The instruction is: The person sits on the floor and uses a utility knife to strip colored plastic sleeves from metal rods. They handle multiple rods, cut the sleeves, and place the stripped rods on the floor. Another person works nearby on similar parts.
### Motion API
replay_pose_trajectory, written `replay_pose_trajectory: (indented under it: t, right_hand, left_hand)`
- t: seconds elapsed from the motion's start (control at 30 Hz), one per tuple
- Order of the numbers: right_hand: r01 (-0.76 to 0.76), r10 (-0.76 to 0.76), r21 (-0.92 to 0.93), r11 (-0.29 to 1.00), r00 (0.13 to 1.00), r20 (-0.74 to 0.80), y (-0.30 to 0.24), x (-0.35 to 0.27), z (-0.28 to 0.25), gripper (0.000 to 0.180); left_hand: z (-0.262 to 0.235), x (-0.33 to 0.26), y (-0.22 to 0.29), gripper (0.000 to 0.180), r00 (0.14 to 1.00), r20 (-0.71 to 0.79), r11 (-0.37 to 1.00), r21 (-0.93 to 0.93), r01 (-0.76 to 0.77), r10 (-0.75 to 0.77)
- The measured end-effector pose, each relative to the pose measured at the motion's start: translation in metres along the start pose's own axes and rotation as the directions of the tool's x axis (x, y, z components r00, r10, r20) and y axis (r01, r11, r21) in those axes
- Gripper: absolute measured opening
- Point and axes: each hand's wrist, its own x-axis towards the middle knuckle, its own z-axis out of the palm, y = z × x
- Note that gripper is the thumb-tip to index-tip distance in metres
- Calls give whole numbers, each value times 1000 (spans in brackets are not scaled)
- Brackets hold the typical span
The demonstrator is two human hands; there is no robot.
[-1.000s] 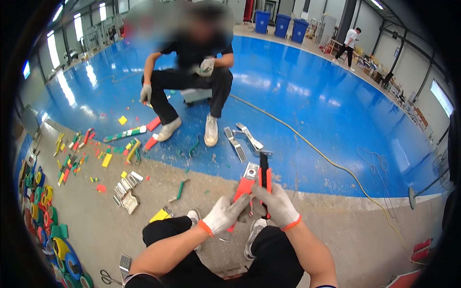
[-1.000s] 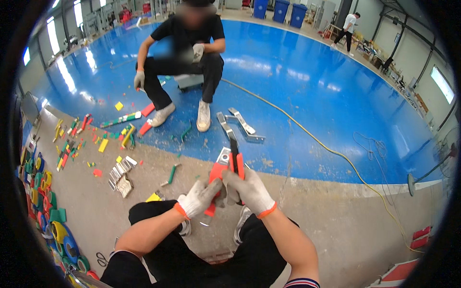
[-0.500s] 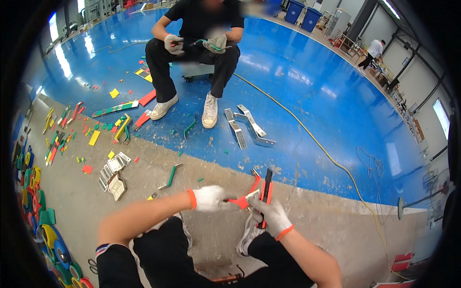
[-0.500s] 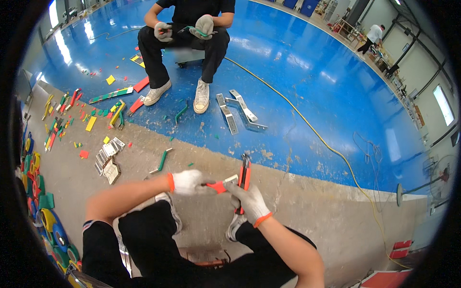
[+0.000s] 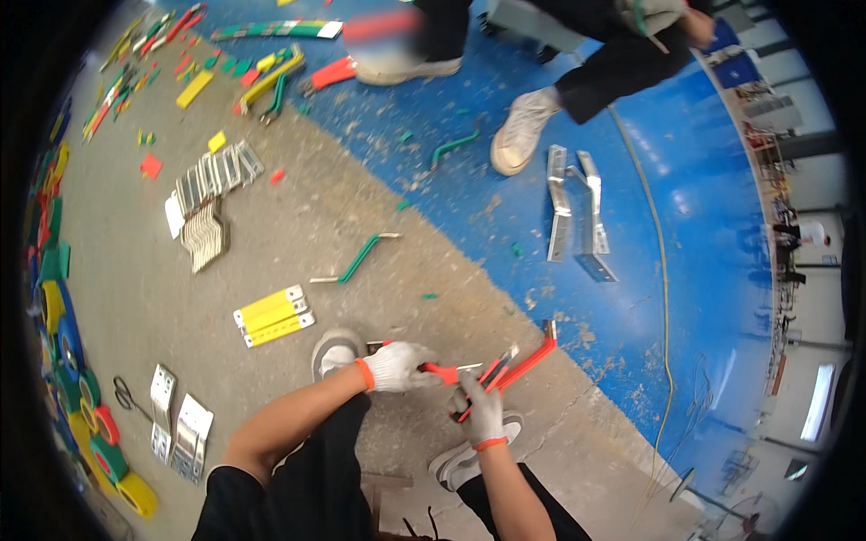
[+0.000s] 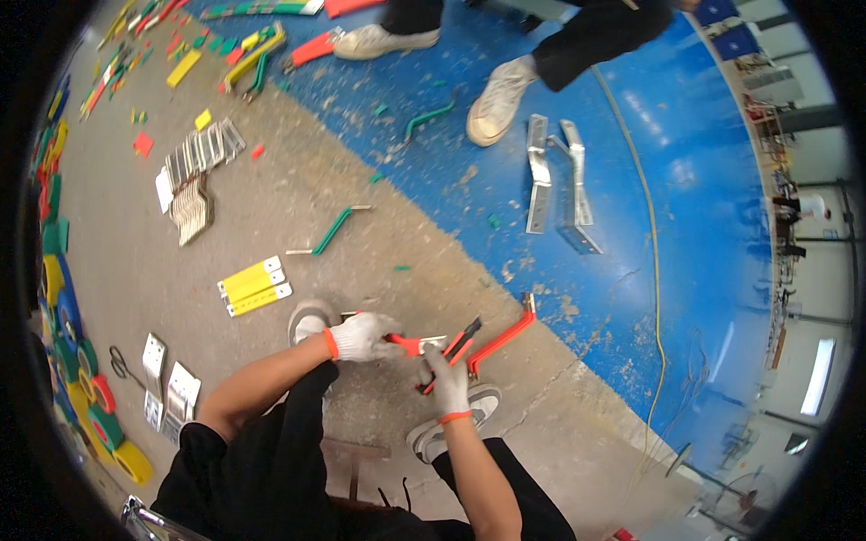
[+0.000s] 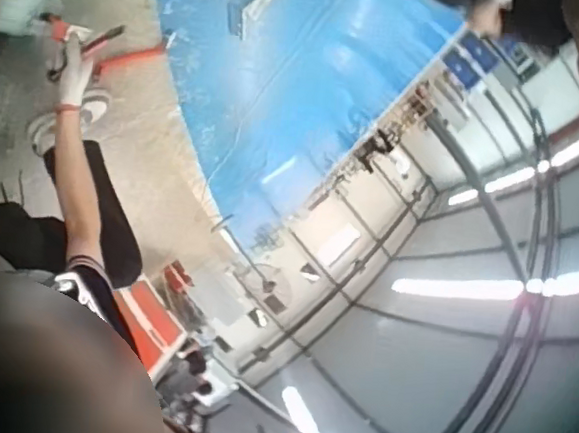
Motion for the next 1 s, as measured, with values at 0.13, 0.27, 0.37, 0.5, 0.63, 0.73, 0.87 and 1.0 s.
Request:
replay_pose_trajectory:
  t: [0.13, 0.27, 0.37, 0.5, 0.63, 0.73, 0.87, 1.0]
  right_hand:
    - [-32, 31, 9, 999, 998, 51, -30, 18, 16, 15]
    - [-95, 96, -11, 995, 988, 118, -27, 35, 19, 14]
    - [-95, 83, 91, 991, 988, 132, -22, 49, 17, 14]
    - [-119, 66, 262, 958, 977, 202, -22, 55, 6, 15]
    - [-173, 128, 201, 964, 968, 216, -15, 48, 12, 15]
    - [-131, 105, 265, 955, 988, 109, -13, 50, 14, 15]
    - [-39, 18, 100, 994, 978, 206, -18, 32, 18, 13]
    - [37, -34, -61, 997, 998, 53, -4, 4, 47, 11]
  left_hand:
    - [-10, 6, 6, 39, 990, -135, 994, -111, 18, -33]
    - [-13, 1, -11, 42, 984, -133, 990, -87, 107, -118]
    - [-21, 2, -7, 40, 976, -156, 982, -138, 131, -152]
    - [-32, 1, -39, 33, 932, -314, 832, -555, -24, -182]
    - [-55, -22, -61, 38, 802, -333, 623, -780, 61, -495]
    - [-50, -27, -56, 38, 823, -307, 690, -711, 135, -477]
    - [-36, -18, -21, 39, 841, -254, 749, -618, 239, -478]
    - [-23, -19, -46, 39, 807, -274, 650, -740, 171, -524]
